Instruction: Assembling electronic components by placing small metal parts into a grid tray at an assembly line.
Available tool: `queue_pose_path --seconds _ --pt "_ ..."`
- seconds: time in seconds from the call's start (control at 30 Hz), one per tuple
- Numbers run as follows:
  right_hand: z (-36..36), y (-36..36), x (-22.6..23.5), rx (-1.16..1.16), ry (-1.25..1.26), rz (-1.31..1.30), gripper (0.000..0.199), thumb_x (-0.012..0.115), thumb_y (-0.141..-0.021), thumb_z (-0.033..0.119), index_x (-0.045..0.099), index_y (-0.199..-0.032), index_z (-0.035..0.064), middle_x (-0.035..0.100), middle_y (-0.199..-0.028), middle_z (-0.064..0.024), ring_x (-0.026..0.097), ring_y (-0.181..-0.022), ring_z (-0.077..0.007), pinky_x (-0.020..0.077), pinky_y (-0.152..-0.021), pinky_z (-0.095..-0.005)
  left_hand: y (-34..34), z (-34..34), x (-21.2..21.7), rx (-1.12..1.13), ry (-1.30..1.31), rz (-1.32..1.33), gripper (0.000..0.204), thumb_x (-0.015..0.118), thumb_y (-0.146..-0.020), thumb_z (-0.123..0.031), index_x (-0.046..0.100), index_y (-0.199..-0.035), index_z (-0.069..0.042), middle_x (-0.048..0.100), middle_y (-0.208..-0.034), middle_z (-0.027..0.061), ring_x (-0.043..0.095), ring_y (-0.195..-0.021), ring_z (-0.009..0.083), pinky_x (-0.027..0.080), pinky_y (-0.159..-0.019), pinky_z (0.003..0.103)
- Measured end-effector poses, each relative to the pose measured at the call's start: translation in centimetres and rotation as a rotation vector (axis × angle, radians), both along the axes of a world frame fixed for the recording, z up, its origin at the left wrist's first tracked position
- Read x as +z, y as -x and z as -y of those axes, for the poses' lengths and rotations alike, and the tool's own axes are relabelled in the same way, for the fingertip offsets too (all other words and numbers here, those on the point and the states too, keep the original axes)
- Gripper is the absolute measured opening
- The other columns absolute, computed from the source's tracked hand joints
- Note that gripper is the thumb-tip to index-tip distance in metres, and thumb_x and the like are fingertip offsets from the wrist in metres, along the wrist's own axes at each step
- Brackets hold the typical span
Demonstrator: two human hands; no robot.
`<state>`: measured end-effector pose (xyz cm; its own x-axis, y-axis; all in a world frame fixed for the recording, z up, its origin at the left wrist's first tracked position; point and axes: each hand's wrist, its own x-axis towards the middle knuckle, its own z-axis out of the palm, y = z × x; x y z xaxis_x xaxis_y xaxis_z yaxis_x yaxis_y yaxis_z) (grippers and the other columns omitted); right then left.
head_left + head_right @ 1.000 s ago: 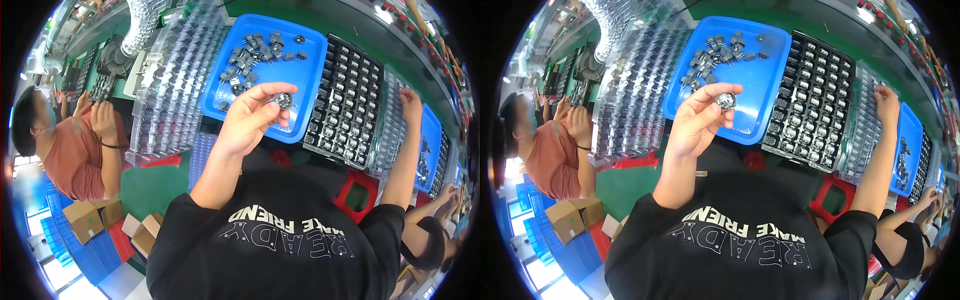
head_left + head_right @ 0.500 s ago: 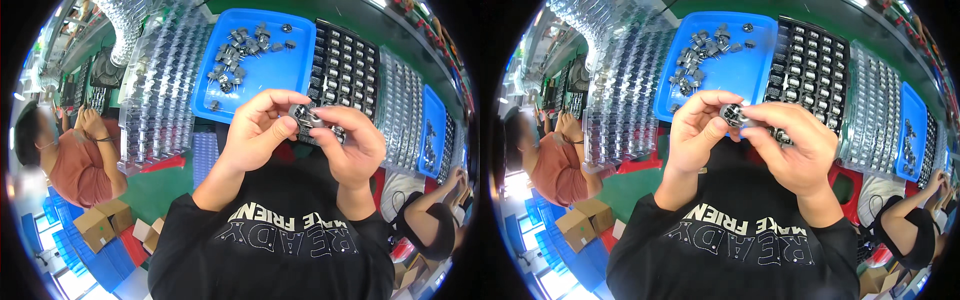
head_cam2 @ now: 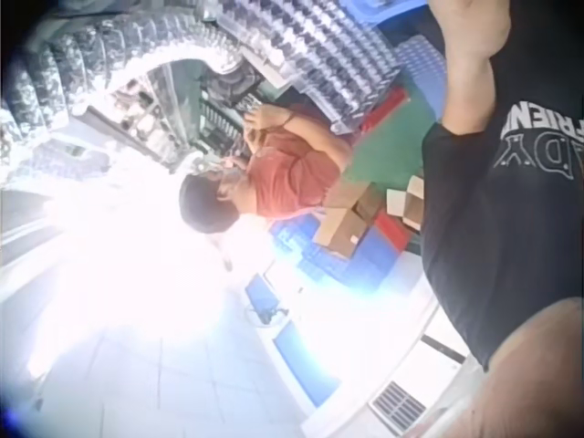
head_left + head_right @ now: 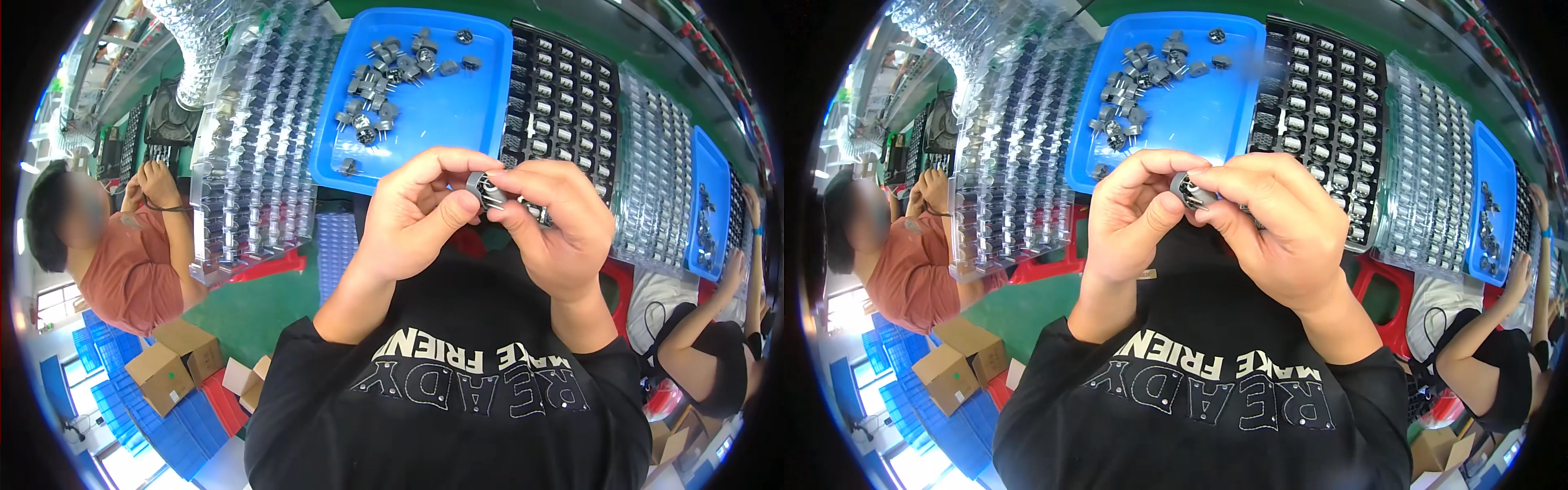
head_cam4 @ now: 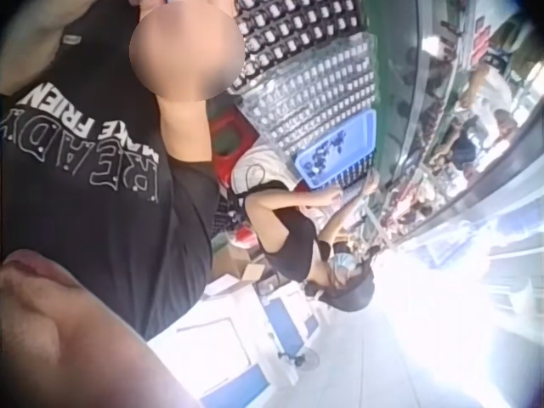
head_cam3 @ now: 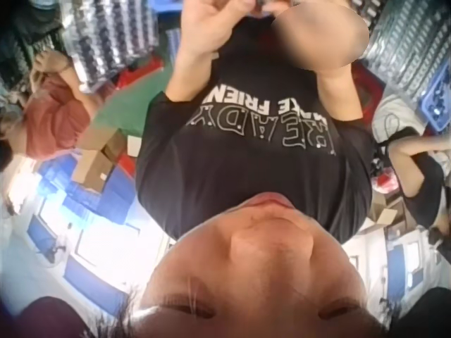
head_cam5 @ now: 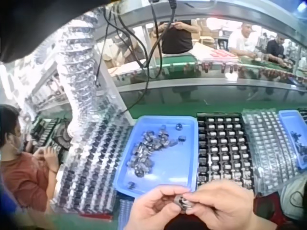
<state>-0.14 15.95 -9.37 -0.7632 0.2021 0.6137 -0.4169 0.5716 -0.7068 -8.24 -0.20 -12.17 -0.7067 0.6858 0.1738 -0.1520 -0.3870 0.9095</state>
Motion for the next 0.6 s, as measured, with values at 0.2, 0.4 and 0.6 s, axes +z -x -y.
queue_pose_path --seconds 0.2,0.4,0.6 --pt "-0.2 -0.8 -0.7 -0.040 -0.063 0.029 0.026 0.084 -0.072 0.000 0.074 -0.096 0.0015 0.072 -0.090 -0.0111 0.069 -0.082 -0.0217 0.0553 -0.071 -0.0295 -0.2 -0.1 -1.2 -0.010 0.019 0.002 0.031 0.067 -0.095 -0.003 0.061 -0.124 0.004 0.066 -0.114 0.0087 0.064 -0.097 0.0126 0.055 -0.083 0.027" --pt "-2.4 -0.7 -2.4 -0.013 0.089 0.335 0.009 0.076 -0.079 0.001 0.069 -0.084 0.0011 0.071 -0.091 -0.0105 0.068 -0.083 -0.0209 0.0543 -0.075 -0.0312 0.5 -0.4 -1.9 0.072 0.371 -0.290 0.037 0.073 -0.085 0.000 0.065 -0.121 -0.002 0.068 -0.113 0.0111 0.069 -0.093 0.0172 0.055 -0.082 0.029" --pt "-11.3 7.1 -2.9 -0.391 -0.320 0.323 0.009 0.069 -0.087 0.009 0.066 -0.091 0.0018 0.067 -0.084 -0.0115 0.066 -0.075 -0.0230 0.0524 -0.069 -0.0335 9.7 1.3 -3.1 0.642 1.216 -1.064 0.043 0.077 -0.079 -0.013 0.068 -0.121 -0.010 0.066 -0.114 0.0155 0.062 -0.107 0.0328 0.048 -0.096 0.044"
